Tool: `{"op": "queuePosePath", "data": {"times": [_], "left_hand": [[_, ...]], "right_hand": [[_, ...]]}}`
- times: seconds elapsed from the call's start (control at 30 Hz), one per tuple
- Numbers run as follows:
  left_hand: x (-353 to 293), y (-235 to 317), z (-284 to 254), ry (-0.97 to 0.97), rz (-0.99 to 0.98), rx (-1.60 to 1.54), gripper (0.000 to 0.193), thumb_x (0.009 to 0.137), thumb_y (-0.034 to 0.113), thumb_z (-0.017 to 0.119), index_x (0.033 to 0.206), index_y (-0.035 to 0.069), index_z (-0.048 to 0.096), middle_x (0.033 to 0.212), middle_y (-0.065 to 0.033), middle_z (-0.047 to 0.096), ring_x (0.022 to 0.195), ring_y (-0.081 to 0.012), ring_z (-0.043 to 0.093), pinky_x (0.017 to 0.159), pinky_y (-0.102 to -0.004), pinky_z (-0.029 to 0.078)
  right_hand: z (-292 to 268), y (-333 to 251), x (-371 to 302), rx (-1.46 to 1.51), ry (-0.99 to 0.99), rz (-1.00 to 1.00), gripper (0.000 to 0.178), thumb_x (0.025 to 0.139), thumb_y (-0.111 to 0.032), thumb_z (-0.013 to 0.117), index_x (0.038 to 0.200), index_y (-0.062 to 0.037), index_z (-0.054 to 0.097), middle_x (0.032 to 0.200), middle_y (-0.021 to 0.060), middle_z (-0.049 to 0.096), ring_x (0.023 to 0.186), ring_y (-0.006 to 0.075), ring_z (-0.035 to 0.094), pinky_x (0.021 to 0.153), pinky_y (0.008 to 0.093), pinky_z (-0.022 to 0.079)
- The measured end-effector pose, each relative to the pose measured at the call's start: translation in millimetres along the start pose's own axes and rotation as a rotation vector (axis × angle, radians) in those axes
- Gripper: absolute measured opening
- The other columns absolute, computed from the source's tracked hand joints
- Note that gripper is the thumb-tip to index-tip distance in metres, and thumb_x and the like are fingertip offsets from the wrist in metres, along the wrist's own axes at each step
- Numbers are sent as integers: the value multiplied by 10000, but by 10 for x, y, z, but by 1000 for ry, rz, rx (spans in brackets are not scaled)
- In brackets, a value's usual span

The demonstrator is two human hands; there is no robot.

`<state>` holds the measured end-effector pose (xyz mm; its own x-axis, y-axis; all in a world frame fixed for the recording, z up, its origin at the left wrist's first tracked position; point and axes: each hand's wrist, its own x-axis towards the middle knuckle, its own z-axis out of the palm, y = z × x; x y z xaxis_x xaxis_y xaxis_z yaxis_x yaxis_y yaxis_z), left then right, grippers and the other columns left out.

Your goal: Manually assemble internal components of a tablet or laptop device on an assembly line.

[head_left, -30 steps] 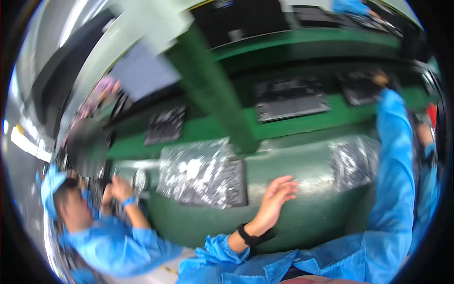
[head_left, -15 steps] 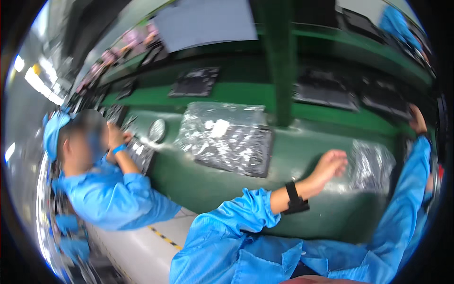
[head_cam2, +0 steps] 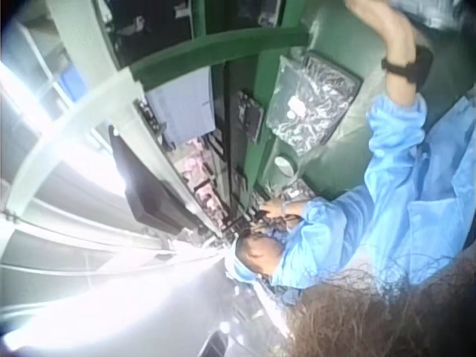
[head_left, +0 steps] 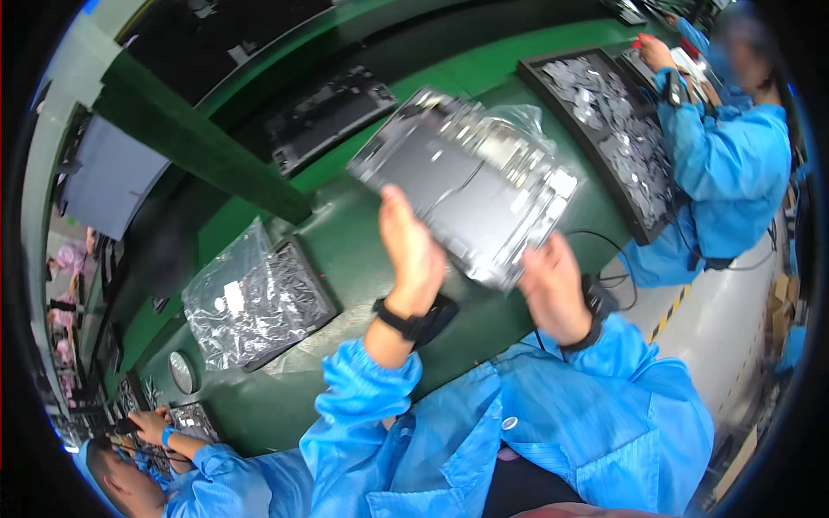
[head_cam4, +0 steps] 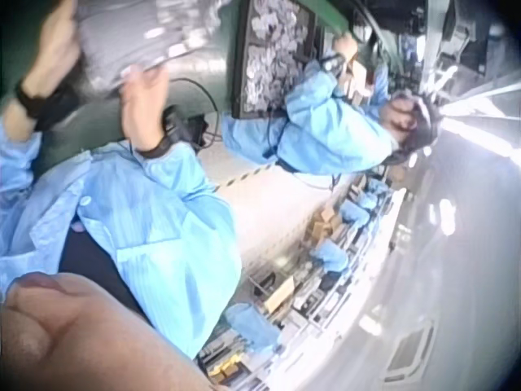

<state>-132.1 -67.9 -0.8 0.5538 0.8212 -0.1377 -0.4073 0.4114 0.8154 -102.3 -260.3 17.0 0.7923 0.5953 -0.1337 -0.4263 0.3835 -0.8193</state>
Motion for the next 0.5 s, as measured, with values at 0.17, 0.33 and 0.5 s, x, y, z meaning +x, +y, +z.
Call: {"op": "queuePosePath", "data": {"times": [0.17,0.33,0.5], "left_hand": [[-569,373,-679,184,-114,167,417,1044,336,428,1252,-16,508,1205,-96,591,1093,-195,571,969,-337,449],[-849,455,-1212,179,-199,292,424,1047,333,418,1279,-16,487,1231,-102,568,1125,-187,538,990,-328,421],[-905,550,-1286,84,-227,400,422,1050,317,409,1322,-3,454,1236,-85,560,1118,-188,527,971,-317,413]], "right_hand": [[-392,13,-485,-159,-700,475,302,984,-144,571,1229,20,506,1151,136,649,1016,180,653,840,279,529],[-306,-548,97,-702,-510,304,127,939,-100,625,931,7,693,906,89,709,851,139,657,746,278,530],[74,-360,991,-1297,-502,-492,146,824,-89,678,965,-53,696,912,82,680,827,220,633,744,345,513]]}}
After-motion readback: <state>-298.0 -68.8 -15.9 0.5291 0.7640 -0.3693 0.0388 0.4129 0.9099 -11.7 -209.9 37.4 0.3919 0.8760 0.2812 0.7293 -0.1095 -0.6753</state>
